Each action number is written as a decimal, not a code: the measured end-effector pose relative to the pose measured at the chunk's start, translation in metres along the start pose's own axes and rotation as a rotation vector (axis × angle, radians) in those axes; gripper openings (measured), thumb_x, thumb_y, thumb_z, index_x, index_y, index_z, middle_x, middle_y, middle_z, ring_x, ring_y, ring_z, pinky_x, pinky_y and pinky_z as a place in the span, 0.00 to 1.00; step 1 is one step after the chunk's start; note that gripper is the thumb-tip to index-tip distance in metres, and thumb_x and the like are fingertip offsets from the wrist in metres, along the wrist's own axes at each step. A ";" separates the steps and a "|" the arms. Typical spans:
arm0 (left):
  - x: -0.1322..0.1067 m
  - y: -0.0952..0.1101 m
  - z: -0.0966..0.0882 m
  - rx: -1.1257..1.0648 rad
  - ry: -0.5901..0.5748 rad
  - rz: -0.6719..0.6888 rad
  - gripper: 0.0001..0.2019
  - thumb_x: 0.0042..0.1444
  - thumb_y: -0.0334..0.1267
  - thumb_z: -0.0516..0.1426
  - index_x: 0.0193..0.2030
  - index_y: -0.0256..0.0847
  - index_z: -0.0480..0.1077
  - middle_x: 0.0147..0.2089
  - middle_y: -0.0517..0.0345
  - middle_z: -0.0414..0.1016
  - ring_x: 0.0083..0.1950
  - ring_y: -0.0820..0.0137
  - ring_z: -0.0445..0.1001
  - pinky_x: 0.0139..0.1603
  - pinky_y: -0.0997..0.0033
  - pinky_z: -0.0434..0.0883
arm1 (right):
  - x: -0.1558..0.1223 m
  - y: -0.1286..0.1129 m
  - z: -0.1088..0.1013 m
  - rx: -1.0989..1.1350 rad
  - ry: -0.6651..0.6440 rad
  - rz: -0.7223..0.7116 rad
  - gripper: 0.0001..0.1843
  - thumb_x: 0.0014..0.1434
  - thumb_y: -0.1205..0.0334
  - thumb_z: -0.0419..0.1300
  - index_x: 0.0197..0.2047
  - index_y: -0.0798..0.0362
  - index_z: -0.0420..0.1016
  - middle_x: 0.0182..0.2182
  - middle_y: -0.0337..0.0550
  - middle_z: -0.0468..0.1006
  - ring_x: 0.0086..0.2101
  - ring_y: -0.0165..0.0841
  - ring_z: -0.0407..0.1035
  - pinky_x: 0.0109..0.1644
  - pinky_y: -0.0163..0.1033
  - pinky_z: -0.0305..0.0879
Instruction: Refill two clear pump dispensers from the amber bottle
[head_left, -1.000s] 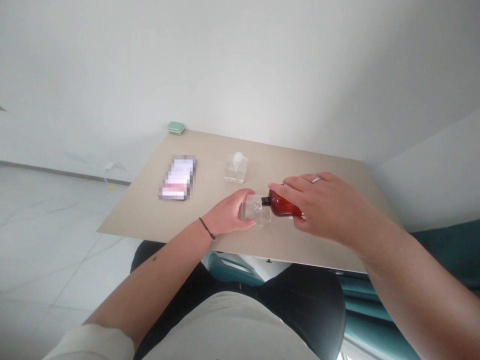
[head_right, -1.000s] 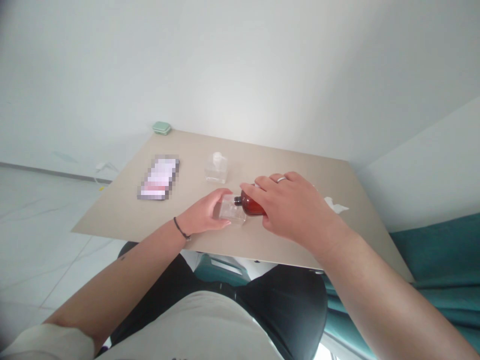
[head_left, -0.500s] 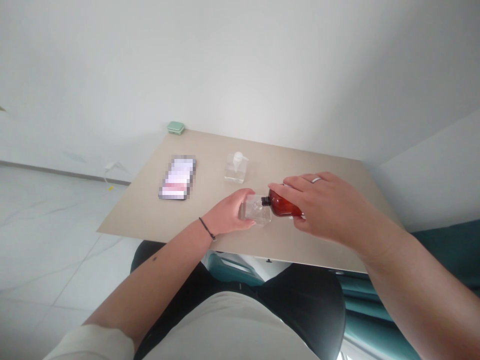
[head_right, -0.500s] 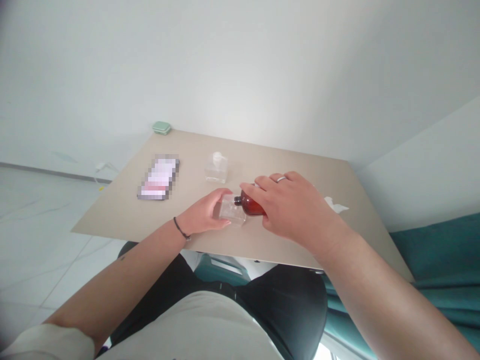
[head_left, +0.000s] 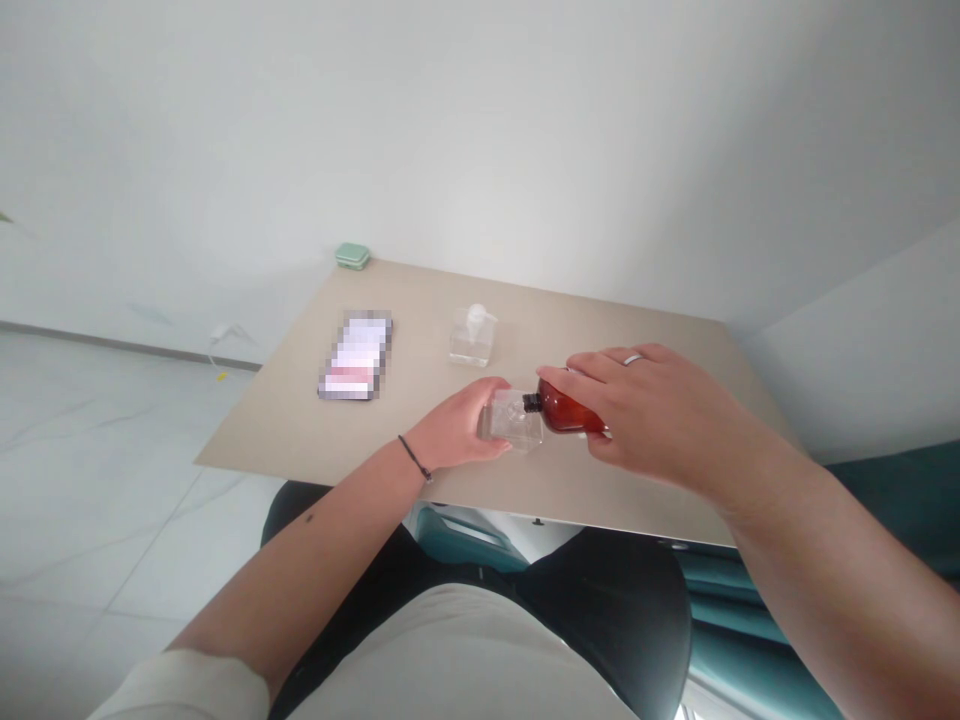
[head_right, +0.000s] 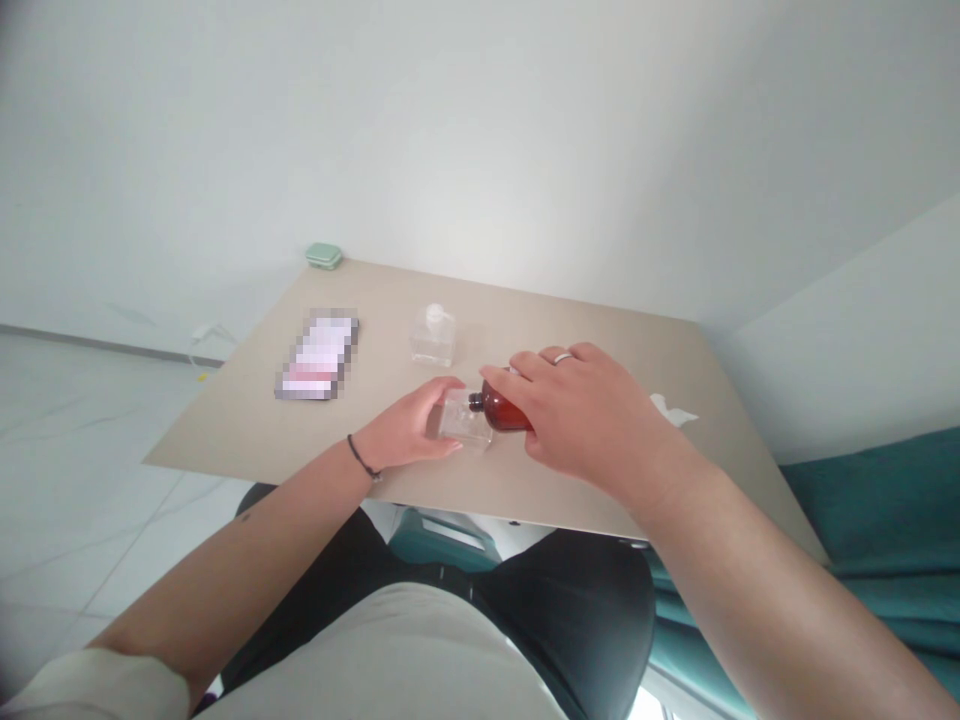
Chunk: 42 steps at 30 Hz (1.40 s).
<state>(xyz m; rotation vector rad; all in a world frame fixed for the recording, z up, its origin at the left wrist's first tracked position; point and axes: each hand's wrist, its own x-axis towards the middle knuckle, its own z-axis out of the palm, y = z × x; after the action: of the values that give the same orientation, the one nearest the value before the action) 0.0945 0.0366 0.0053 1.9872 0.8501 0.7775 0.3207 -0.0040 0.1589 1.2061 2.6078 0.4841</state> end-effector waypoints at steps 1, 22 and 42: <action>0.000 0.000 0.000 0.001 -0.001 -0.002 0.36 0.50 0.44 0.67 0.64 0.39 0.61 0.65 0.38 0.71 0.64 0.48 0.73 0.68 0.44 0.68 | 0.000 0.000 0.000 0.001 -0.001 0.000 0.29 0.58 0.64 0.60 0.64 0.46 0.68 0.53 0.46 0.82 0.47 0.44 0.77 0.48 0.46 0.60; 0.000 -0.001 -0.001 -0.009 -0.003 -0.012 0.36 0.50 0.43 0.67 0.65 0.39 0.61 0.65 0.38 0.71 0.64 0.48 0.73 0.67 0.44 0.68 | 0.002 0.002 -0.001 -0.011 0.008 -0.017 0.30 0.58 0.65 0.58 0.64 0.45 0.68 0.53 0.46 0.82 0.47 0.43 0.78 0.46 0.46 0.62; 0.000 0.000 0.000 -0.013 -0.003 -0.009 0.36 0.50 0.43 0.67 0.65 0.40 0.61 0.65 0.39 0.71 0.65 0.48 0.73 0.68 0.44 0.68 | 0.003 0.001 -0.004 -0.005 -0.009 -0.019 0.29 0.58 0.65 0.59 0.64 0.45 0.69 0.52 0.46 0.82 0.47 0.44 0.78 0.46 0.46 0.61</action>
<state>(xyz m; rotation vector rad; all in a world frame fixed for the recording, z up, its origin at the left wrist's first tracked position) 0.0939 0.0368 0.0051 1.9712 0.8500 0.7731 0.3179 -0.0016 0.1628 1.1778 2.6066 0.4809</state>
